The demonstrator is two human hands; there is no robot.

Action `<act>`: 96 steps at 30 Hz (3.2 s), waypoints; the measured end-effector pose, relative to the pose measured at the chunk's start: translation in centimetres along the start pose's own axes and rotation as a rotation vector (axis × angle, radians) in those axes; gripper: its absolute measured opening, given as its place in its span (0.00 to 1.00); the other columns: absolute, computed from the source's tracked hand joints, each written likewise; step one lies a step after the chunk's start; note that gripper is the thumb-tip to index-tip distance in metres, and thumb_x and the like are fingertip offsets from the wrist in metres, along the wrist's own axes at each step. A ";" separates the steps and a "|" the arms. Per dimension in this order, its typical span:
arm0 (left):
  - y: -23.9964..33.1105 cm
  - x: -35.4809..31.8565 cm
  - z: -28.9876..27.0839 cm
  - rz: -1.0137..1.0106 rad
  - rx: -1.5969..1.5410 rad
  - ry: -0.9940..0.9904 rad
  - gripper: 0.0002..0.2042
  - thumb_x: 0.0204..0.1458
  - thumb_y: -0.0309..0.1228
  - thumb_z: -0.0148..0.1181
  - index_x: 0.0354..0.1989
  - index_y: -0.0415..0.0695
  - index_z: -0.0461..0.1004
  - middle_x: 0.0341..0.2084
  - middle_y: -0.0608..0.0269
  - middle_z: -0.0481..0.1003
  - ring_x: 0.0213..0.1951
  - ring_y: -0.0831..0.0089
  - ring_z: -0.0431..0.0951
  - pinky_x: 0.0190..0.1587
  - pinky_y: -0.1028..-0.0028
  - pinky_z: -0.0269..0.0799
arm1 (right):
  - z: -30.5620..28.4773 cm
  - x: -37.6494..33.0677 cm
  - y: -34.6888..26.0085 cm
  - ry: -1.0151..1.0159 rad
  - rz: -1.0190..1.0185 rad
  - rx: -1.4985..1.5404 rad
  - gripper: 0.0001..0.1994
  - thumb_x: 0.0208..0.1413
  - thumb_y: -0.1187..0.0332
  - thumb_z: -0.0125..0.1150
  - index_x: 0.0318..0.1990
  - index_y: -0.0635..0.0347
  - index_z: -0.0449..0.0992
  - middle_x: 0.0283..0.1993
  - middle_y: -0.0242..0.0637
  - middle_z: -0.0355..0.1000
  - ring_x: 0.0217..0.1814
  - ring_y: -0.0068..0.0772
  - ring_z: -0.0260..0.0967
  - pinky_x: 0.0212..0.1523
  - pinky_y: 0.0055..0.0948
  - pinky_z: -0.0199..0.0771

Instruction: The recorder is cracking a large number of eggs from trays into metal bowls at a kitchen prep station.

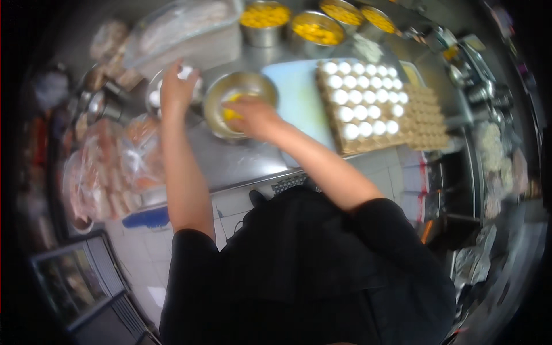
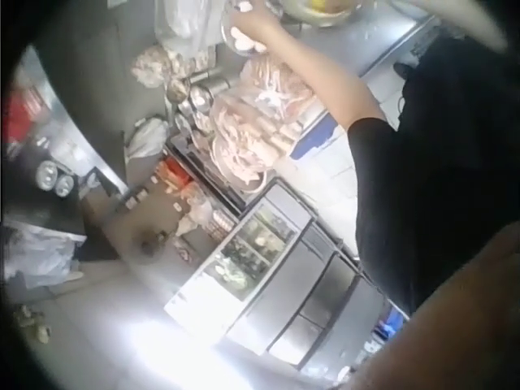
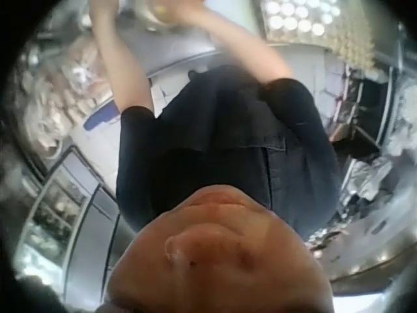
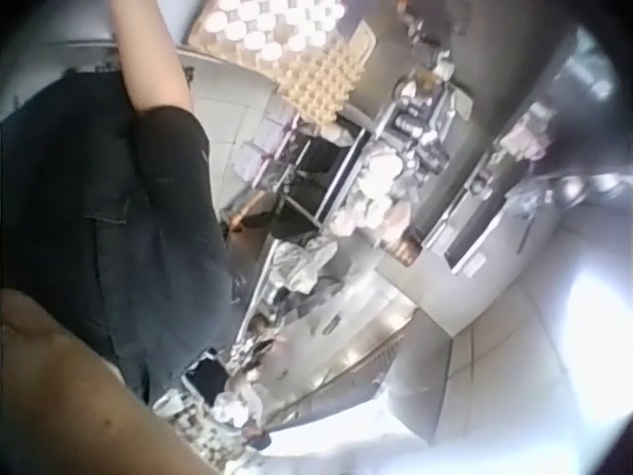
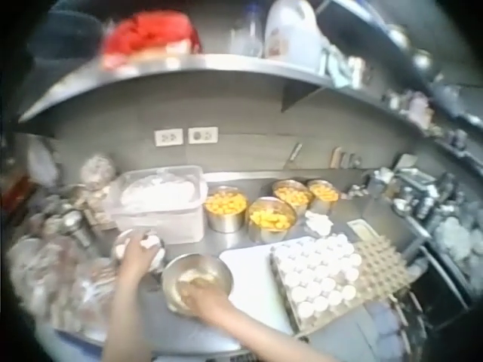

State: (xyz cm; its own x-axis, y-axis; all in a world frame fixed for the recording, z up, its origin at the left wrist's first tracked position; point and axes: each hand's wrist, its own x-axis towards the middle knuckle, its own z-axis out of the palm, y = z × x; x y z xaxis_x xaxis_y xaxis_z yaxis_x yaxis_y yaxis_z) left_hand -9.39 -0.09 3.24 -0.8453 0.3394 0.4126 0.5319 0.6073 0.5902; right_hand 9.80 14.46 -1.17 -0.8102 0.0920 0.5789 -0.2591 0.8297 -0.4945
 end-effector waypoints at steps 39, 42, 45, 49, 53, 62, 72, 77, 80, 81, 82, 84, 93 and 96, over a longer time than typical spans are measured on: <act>15.1 -16.0 7.4 0.052 -0.686 -0.770 0.22 0.49 0.31 0.64 0.53 0.43 0.66 0.45 0.62 0.71 0.40 0.67 0.75 0.43 0.69 0.72 | -19.4 -12.9 1.1 -0.049 0.786 0.872 0.21 0.53 0.74 0.64 0.53 0.58 0.65 0.44 0.39 0.73 0.45 0.34 0.73 0.43 0.29 0.76; 12.1 -20.4 8.4 0.096 -0.347 -0.634 0.21 0.49 0.33 0.64 0.51 0.43 0.67 0.43 0.56 0.71 0.41 0.60 0.76 0.44 0.65 0.72 | -13.3 -12.7 0.4 -0.030 0.511 0.352 0.21 0.53 0.71 0.64 0.54 0.61 0.67 0.45 0.43 0.73 0.47 0.42 0.72 0.46 0.36 0.74; 10.7 -22.6 10.1 0.305 -0.068 -0.427 0.21 0.49 0.37 0.65 0.49 0.42 0.68 0.43 0.51 0.69 0.43 0.50 0.73 0.42 0.60 0.72 | -9.3 -14.1 3.0 0.007 0.293 -0.111 0.22 0.52 0.71 0.64 0.55 0.64 0.69 0.47 0.48 0.71 0.50 0.51 0.68 0.51 0.42 0.70; 11.1 -22.9 10.1 0.291 -0.083 -0.354 0.21 0.49 0.37 0.65 0.48 0.40 0.68 0.45 0.50 0.69 0.44 0.51 0.73 0.42 0.59 0.71 | -8.1 -14.3 3.5 0.027 0.317 -0.186 0.23 0.51 0.71 0.64 0.55 0.64 0.69 0.52 0.49 0.69 0.53 0.53 0.65 0.54 0.43 0.66; 11.0 -22.9 10.1 0.353 -0.110 -0.274 0.21 0.48 0.38 0.66 0.48 0.40 0.69 0.47 0.49 0.67 0.45 0.50 0.73 0.44 0.59 0.71 | -8.2 -13.9 2.6 0.134 0.267 -0.195 0.24 0.51 0.72 0.64 0.56 0.64 0.69 0.52 0.48 0.69 0.54 0.53 0.65 0.54 0.43 0.66; 10.7 -18.9 8.3 0.057 -0.471 -0.374 0.18 0.57 0.42 0.60 0.49 0.43 0.69 0.26 0.59 0.70 0.29 0.66 0.73 0.34 0.67 0.72 | -7.7 -9.8 4.3 0.165 0.862 0.731 0.19 0.56 0.70 0.60 0.55 0.59 0.70 0.49 0.36 0.73 0.44 0.30 0.73 0.38 0.25 0.75; 6.3 -10.9 4.3 -0.738 -1.269 -0.758 0.15 0.63 0.47 0.49 0.38 0.46 0.67 0.18 0.70 0.66 0.13 0.85 0.55 0.14 0.81 0.50 | -4.0 0.3 3.3 -0.214 0.365 0.218 0.21 0.48 0.60 0.64 0.52 0.49 0.77 0.49 0.44 0.73 0.49 0.45 0.72 0.52 0.38 0.72; 5.4 -10.7 3.1 -0.707 -1.160 -0.778 0.15 0.63 0.46 0.50 0.38 0.46 0.66 0.18 0.70 0.65 0.13 0.85 0.55 0.14 0.81 0.49 | -4.0 1.2 2.6 -0.252 0.216 0.083 0.20 0.47 0.63 0.64 0.52 0.46 0.78 0.45 0.40 0.72 0.48 0.43 0.72 0.50 0.37 0.74; 6.2 -10.5 2.1 -0.703 -1.081 -0.764 0.15 0.62 0.46 0.51 0.44 0.46 0.67 0.19 0.70 0.65 0.13 0.86 0.56 0.15 0.82 0.48 | -3.9 1.6 3.0 -0.183 0.082 0.046 0.20 0.47 0.65 0.64 0.51 0.45 0.78 0.44 0.39 0.72 0.47 0.43 0.73 0.48 0.36 0.75; 6.3 -10.4 1.9 -0.704 -1.079 -0.763 0.15 0.62 0.46 0.51 0.44 0.46 0.67 0.19 0.70 0.65 0.13 0.86 0.56 0.15 0.82 0.48 | -3.9 1.7 3.1 -0.146 0.024 0.008 0.20 0.47 0.66 0.64 0.51 0.45 0.78 0.44 0.39 0.71 0.47 0.43 0.73 0.46 0.35 0.75; 6.4 -10.1 1.8 -0.690 -1.023 -0.748 0.16 0.62 0.46 0.52 0.48 0.47 0.66 0.19 0.71 0.65 0.14 0.86 0.56 0.15 0.83 0.48 | -3.9 1.8 3.1 -0.145 0.025 0.010 0.20 0.47 0.66 0.64 0.51 0.45 0.78 0.44 0.39 0.71 0.47 0.43 0.73 0.46 0.35 0.75; 6.8 -9.6 1.7 -0.677 -0.965 -0.737 0.17 0.61 0.46 0.53 0.51 0.48 0.66 0.19 0.72 0.65 0.14 0.86 0.56 0.15 0.83 0.48 | -3.8 2.2 3.3 -0.054 -0.077 -0.037 0.21 0.45 0.67 0.65 0.51 0.44 0.78 0.44 0.40 0.71 0.46 0.43 0.73 0.45 0.36 0.75; 0.4 -2.0 0.7 -0.193 -0.337 -0.268 0.29 0.52 0.50 0.64 0.57 0.42 0.68 0.35 0.62 0.75 0.35 0.74 0.74 0.36 0.76 0.70 | -3.4 3.9 2.5 -0.157 0.733 0.452 0.22 0.57 0.57 0.64 0.52 0.61 0.70 0.42 0.42 0.73 0.35 0.31 0.74 0.32 0.30 0.77; -2.2 -0.8 -1.2 -0.159 -0.020 -0.230 0.38 0.48 0.53 0.66 0.61 0.39 0.65 0.50 0.47 0.74 0.52 0.58 0.74 0.53 0.67 0.69 | -3.2 3.2 3.1 -0.163 0.930 0.924 0.21 0.60 0.53 0.61 0.49 0.63 0.70 0.37 0.38 0.73 0.29 0.24 0.72 0.26 0.24 0.75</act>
State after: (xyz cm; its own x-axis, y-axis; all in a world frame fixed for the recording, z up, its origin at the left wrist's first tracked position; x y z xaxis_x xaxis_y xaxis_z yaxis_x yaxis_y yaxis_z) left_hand -9.80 -2.56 2.41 -0.9060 0.3971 0.1467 0.3910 0.6523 0.6493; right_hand 8.07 19.10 1.18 -0.9164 0.2989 -0.2664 0.2159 -0.1915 -0.9575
